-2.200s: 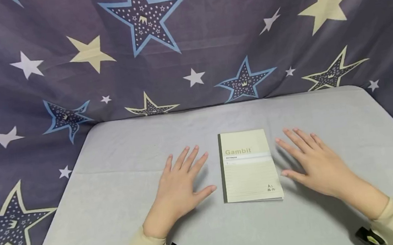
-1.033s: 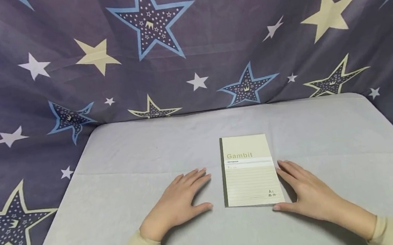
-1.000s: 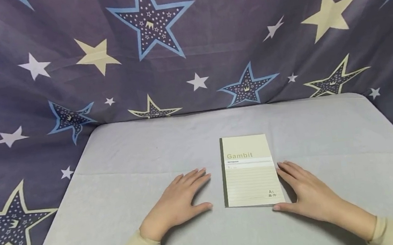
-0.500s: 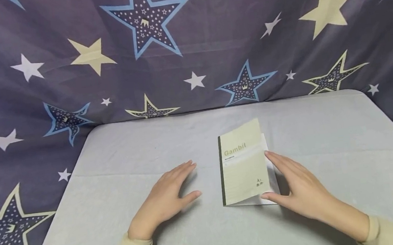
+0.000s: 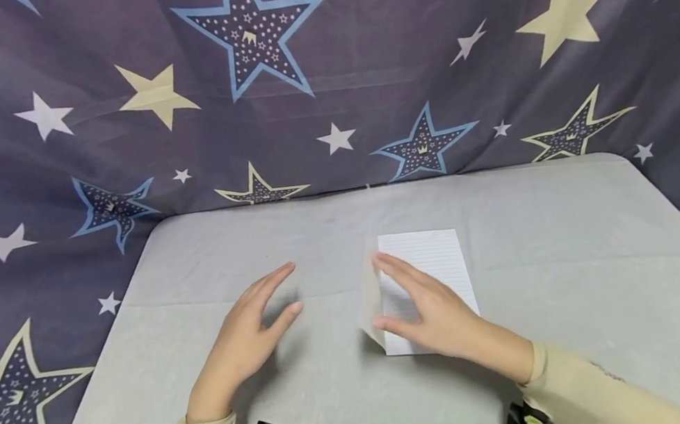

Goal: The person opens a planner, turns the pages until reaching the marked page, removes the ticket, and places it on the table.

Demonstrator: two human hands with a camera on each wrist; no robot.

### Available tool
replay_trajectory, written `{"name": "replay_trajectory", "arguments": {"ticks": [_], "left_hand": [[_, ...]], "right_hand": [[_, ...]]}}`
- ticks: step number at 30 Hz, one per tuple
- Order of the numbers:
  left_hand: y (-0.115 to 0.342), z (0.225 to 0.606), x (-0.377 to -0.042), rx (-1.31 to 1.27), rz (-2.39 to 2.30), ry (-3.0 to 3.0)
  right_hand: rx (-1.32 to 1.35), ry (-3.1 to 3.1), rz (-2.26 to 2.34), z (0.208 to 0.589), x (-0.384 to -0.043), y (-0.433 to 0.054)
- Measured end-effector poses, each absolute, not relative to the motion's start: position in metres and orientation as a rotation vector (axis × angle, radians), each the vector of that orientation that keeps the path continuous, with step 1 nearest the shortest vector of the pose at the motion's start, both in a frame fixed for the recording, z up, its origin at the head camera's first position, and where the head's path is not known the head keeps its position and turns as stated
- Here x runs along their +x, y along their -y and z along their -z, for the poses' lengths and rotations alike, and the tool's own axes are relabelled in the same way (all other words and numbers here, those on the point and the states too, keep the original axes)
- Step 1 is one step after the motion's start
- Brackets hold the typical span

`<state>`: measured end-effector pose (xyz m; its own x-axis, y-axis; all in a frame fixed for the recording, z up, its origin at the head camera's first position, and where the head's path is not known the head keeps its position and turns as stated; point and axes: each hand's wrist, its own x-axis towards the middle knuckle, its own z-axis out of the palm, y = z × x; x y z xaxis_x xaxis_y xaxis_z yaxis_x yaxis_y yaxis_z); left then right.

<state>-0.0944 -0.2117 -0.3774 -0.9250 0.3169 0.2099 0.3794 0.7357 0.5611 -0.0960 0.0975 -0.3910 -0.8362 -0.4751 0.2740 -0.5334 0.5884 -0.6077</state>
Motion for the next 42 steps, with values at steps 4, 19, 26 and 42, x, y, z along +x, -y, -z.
{"name": "replay_trajectory", "arguments": {"ticks": [4, 19, 26, 42], "left_hand": [[0.219, 0.374, -0.093, -0.553, 1.020, 2.766], [0.218, 0.412, -0.096, -0.637, 0.856, 3.080], [0.216, 0.418, -0.096, -0.651, 0.793, 3.114], [0.217, 0.421, -0.097, -0.678, 0.841, 3.099]], "right_hand": [[0.967, 2.896, -0.970, 0.397, -0.092, -0.086], [1.285, 2.996, -0.751, 0.407, -0.082, -0.096], [1.232, 2.912, -0.744, 0.408, -0.087, -0.137], [1.057, 2.998, -0.798, 0.422, -0.090, -0.221]]}}
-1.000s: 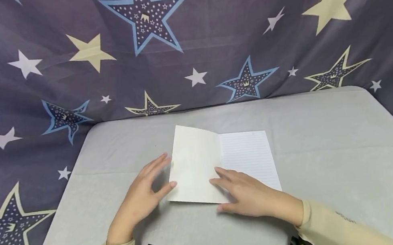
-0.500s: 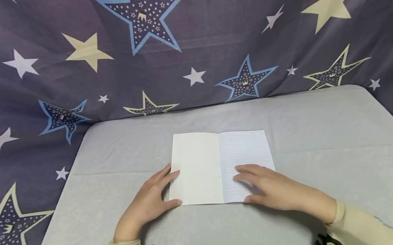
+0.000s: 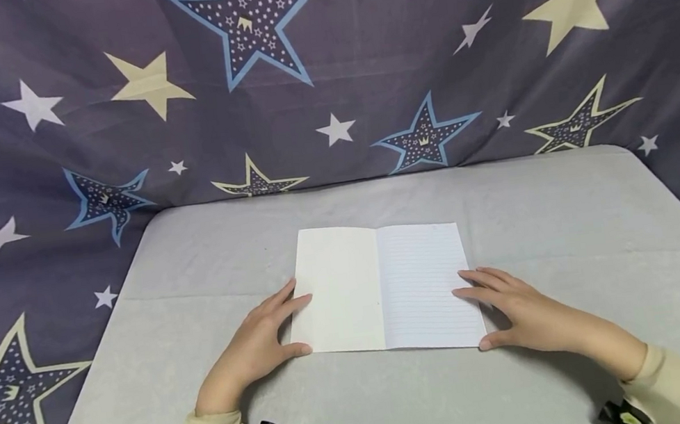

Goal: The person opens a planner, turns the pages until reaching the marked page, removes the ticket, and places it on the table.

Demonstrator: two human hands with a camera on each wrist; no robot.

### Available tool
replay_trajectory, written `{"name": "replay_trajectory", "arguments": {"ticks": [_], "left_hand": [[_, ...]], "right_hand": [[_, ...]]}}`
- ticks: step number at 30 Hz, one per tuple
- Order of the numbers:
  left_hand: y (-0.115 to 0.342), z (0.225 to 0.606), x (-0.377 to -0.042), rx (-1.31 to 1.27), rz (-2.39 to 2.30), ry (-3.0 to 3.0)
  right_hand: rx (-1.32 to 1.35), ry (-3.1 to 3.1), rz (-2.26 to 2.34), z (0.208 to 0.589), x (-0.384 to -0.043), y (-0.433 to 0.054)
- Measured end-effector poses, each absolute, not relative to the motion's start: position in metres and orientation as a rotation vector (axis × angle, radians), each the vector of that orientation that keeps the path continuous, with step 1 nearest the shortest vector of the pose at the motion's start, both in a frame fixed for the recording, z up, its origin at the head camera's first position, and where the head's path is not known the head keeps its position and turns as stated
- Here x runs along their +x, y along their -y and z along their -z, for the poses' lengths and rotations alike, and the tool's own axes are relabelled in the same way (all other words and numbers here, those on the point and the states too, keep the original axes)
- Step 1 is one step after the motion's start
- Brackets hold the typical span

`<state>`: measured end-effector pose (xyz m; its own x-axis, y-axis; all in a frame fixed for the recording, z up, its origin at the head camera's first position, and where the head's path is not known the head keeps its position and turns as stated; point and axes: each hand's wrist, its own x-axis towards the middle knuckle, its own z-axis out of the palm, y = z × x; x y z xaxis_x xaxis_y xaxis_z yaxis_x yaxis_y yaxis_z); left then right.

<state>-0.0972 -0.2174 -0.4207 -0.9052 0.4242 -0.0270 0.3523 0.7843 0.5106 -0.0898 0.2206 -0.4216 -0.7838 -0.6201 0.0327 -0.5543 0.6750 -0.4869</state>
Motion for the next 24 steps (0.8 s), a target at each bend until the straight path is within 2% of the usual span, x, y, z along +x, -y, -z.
{"name": "replay_trajectory", "arguments": {"ticks": [19, 24], "left_hand": [[0.220, 0.425, -0.096, 0.620, -0.735, -2.808], [0.220, 0.424, -0.096, 0.628, -0.746, -2.811]], "right_hand": [[-0.944, -2.918, 0.865, 0.435, -0.084, -0.211], [-0.844, -2.993, 0.831, 0.433, -0.084, -0.204]]}}
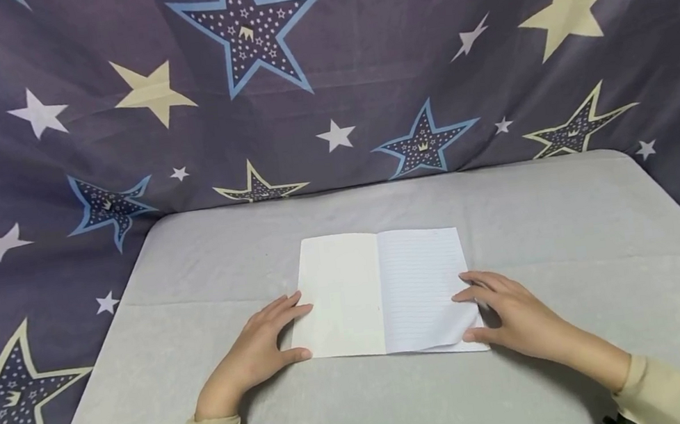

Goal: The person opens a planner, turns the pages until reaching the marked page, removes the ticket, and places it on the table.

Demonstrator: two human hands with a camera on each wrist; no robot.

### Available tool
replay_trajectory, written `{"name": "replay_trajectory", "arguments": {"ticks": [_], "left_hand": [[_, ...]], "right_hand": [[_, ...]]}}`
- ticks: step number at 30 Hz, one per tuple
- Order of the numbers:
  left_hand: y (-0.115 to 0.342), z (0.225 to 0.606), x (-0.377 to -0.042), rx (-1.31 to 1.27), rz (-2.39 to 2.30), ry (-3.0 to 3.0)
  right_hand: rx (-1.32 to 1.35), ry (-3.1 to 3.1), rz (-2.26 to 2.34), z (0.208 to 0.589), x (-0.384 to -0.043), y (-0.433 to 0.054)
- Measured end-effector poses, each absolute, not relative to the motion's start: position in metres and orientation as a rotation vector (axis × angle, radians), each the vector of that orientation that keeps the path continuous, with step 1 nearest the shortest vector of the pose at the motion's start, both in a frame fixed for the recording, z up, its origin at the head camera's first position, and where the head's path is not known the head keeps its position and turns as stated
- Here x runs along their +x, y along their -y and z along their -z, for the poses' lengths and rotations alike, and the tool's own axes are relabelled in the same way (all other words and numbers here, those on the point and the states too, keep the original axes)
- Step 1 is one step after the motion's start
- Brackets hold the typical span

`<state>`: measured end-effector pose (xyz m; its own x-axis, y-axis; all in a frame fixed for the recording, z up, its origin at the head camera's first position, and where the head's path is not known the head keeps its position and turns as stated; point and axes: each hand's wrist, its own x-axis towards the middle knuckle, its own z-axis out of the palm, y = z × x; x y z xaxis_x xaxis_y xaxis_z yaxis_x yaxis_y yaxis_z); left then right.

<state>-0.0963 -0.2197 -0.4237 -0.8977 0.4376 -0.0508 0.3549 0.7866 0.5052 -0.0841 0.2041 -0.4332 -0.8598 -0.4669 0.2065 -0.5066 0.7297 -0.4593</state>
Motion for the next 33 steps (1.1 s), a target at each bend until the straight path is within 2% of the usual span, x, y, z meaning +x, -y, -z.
{"name": "replay_trajectory", "arguments": {"ticks": [7, 13, 23, 33], "left_hand": [[0.216, 0.424, -0.097, 0.648, -0.747, -2.798], [0.219, 0.422, -0.095, 0.651, -0.751, -2.797], [0.227, 0.421, -0.094, 0.615, -0.721, -2.905], [0.234, 0.415, -0.094, 0.542, -0.705, -2.907]], "right_hand": [[0.553, 2.896, -0.834, 0.424, -0.080, -0.196], [0.490, 2.857, -1.043, 0.409, -0.076, -0.180], [0.731, 2.793, -1.109, 0.391, -0.083, -0.120], [0.863, 2.878, -1.119, 0.403, -0.085, -0.083]]}}
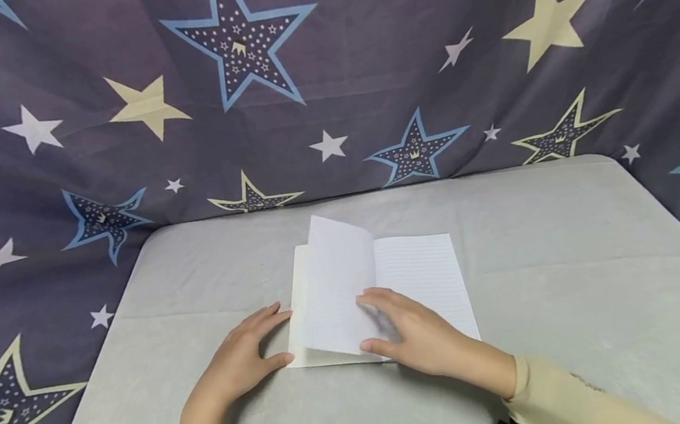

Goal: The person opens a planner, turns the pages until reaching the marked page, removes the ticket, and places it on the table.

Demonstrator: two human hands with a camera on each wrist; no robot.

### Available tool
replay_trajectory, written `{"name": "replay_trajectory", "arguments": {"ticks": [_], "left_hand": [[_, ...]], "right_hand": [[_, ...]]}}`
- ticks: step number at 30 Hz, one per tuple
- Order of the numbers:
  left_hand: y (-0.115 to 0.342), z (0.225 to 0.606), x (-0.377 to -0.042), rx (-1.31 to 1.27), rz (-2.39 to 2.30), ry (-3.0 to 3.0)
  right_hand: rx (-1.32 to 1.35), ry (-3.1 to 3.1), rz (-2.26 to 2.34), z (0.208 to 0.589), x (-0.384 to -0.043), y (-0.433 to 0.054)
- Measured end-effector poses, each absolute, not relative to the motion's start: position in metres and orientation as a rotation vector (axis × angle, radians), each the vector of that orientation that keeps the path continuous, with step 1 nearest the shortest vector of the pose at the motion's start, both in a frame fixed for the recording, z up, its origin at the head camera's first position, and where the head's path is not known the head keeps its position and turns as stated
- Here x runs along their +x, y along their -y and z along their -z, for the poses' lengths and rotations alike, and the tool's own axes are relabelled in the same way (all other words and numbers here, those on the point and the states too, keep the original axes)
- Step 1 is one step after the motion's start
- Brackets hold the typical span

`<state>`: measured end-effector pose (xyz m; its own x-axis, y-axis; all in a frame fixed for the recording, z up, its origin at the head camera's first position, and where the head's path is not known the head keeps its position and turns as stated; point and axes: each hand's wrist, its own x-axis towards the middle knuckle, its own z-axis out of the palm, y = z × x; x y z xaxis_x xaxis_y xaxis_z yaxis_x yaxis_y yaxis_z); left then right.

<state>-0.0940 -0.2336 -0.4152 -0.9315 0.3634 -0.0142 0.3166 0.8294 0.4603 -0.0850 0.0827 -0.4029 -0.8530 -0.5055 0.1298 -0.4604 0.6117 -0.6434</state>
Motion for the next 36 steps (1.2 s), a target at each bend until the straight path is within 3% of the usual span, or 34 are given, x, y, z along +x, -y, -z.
{"name": "replay_trajectory", "arguments": {"ticks": [11, 21, 36], "left_hand": [[0.242, 0.402, -0.093, 0.408, -0.821, -2.929], [0.210, 0.412, -0.092, 0.578, -0.739, -2.940], [0.206, 0.421, -0.090, 0.629, -0.686, -2.882]], "right_hand": [[-0.968, -2.667, 0.759, 0.408, -0.072, -0.082], [-1.072, -2.552, 0.761, 0.410, -0.069, -0.101], [-0.988, -2.783, 0.827, 0.419, -0.078, -0.197]]}}
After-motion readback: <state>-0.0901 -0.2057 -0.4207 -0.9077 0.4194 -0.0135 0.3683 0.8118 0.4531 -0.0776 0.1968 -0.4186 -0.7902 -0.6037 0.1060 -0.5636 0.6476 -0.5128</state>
